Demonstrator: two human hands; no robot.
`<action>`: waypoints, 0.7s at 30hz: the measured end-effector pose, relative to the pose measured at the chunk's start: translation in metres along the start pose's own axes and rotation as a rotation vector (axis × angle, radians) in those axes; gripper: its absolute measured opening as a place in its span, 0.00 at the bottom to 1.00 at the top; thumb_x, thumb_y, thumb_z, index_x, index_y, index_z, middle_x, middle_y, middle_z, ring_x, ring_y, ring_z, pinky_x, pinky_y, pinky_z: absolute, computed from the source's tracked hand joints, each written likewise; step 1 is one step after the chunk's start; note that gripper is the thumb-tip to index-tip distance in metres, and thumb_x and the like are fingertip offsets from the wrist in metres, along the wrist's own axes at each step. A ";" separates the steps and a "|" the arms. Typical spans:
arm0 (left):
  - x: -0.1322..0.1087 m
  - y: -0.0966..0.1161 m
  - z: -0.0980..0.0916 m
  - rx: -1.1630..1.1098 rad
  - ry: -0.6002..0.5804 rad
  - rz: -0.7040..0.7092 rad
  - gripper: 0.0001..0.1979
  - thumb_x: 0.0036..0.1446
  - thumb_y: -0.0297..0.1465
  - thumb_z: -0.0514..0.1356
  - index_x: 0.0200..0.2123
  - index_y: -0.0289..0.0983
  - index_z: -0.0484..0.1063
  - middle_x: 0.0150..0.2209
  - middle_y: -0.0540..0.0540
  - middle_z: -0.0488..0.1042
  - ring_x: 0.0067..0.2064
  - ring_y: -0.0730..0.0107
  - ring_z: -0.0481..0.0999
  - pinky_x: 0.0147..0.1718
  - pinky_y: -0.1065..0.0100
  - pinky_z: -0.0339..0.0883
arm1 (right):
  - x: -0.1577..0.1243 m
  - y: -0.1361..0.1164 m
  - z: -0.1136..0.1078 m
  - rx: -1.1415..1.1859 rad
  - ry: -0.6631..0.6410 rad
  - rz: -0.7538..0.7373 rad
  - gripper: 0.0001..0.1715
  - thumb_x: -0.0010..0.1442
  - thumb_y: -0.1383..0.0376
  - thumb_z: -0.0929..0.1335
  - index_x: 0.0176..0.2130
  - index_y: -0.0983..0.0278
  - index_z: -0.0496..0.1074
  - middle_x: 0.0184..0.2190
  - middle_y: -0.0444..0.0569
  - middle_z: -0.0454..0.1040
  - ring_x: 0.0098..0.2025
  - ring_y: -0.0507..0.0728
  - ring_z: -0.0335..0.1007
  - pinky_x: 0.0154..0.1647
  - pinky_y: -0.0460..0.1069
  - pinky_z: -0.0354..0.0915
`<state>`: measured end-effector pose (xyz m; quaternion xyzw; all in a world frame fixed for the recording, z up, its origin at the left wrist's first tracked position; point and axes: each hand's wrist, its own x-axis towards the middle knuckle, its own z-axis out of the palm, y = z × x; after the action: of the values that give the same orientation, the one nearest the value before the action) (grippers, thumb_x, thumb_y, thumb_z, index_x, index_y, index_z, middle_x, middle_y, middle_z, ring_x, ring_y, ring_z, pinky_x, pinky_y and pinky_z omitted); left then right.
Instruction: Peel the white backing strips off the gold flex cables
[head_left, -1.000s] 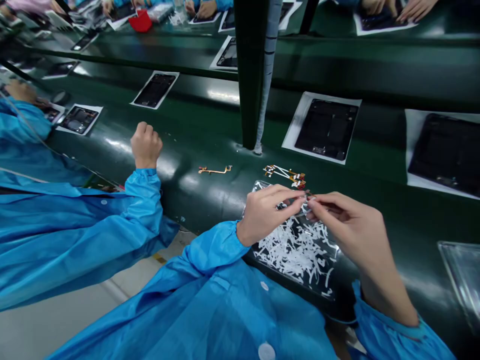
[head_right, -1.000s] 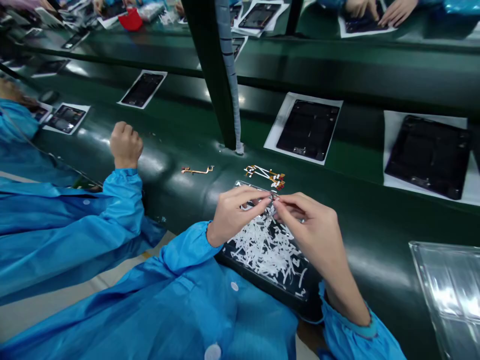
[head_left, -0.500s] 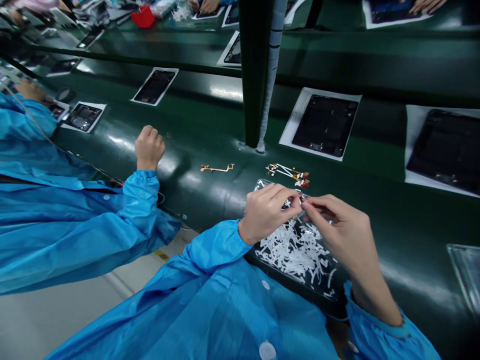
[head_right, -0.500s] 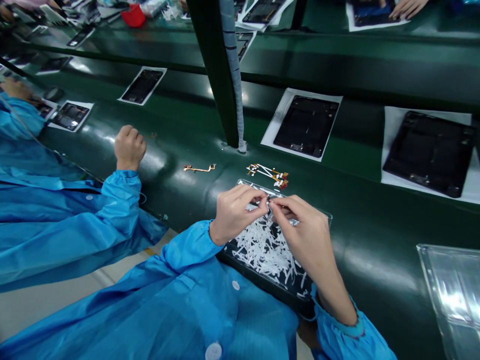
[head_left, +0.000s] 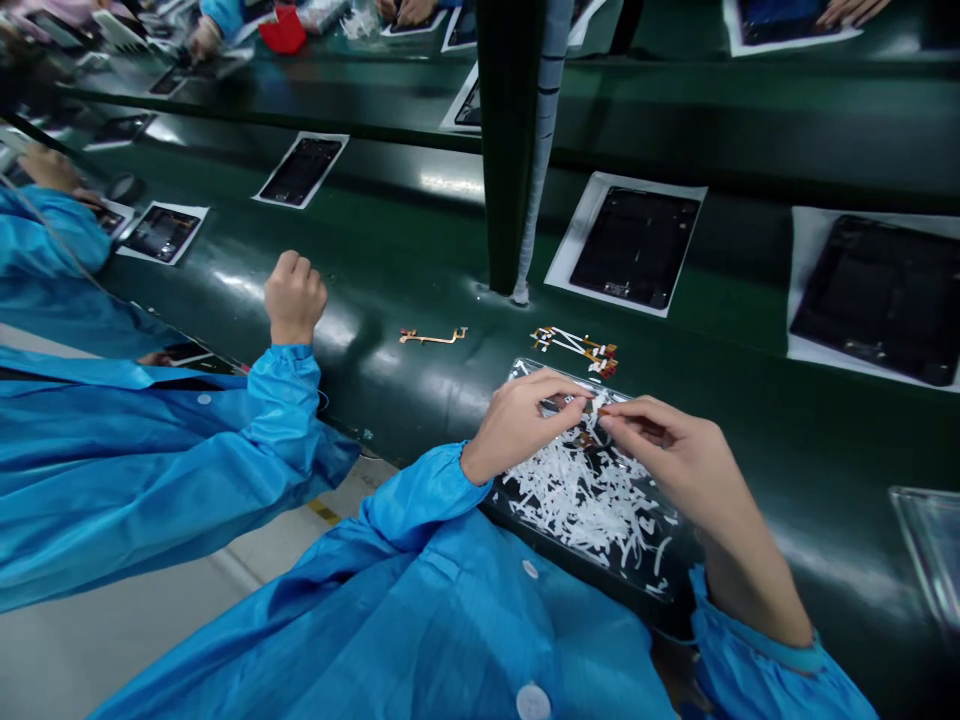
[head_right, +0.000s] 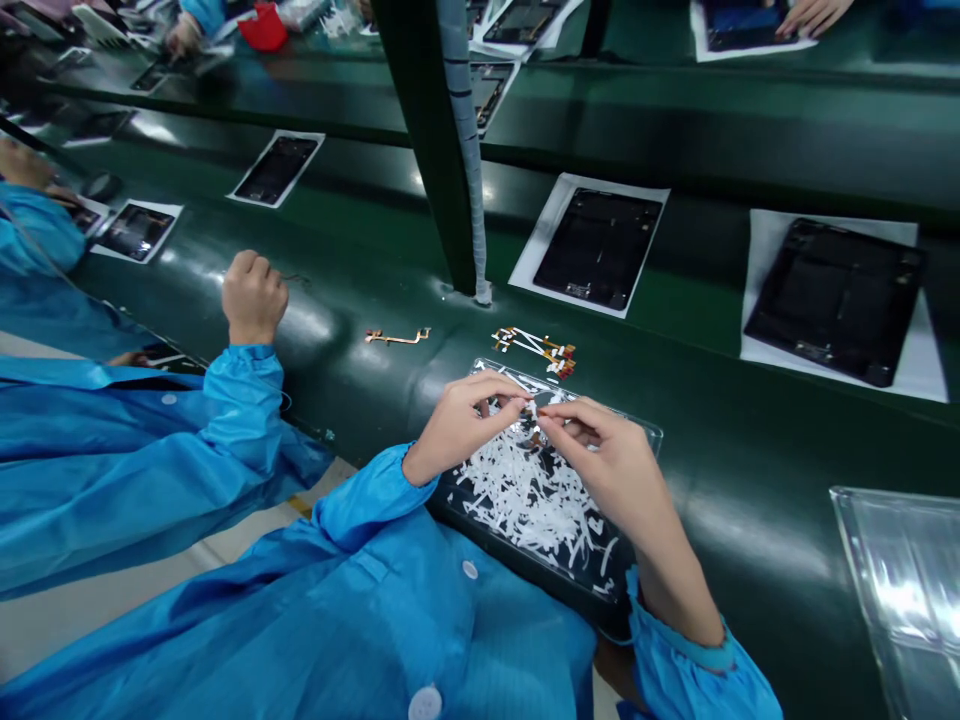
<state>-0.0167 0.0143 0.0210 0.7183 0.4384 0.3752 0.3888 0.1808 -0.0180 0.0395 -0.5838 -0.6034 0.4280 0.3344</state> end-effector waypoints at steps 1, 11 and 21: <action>-0.001 0.000 -0.001 0.026 0.025 0.006 0.09 0.66 0.28 0.59 0.46 0.39 0.79 0.45 0.47 0.80 0.42 0.74 0.79 0.29 0.75 0.71 | 0.001 0.000 0.001 0.034 0.007 0.027 0.13 0.60 0.52 0.73 0.37 0.59 0.80 0.29 0.45 0.75 0.29 0.52 0.69 0.29 0.47 0.65; -0.005 -0.005 0.002 0.518 0.210 0.341 0.07 0.67 0.35 0.61 0.41 0.40 0.79 0.39 0.48 0.78 0.41 0.70 0.76 0.37 0.68 0.70 | 0.011 -0.003 0.015 0.168 0.054 0.075 0.17 0.57 0.50 0.75 0.37 0.60 0.82 0.25 0.45 0.75 0.25 0.52 0.67 0.26 0.48 0.65; -0.005 -0.009 0.011 0.664 0.242 0.375 0.06 0.66 0.30 0.58 0.37 0.38 0.74 0.37 0.48 0.78 0.38 0.68 0.77 0.35 0.66 0.67 | 0.010 -0.005 0.018 0.128 0.037 0.106 0.21 0.56 0.46 0.74 0.36 0.61 0.81 0.23 0.45 0.74 0.25 0.54 0.68 0.25 0.49 0.67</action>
<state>-0.0118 0.0103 0.0079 0.8232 0.4394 0.3595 0.0059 0.1614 -0.0103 0.0356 -0.6000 -0.5368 0.4721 0.3591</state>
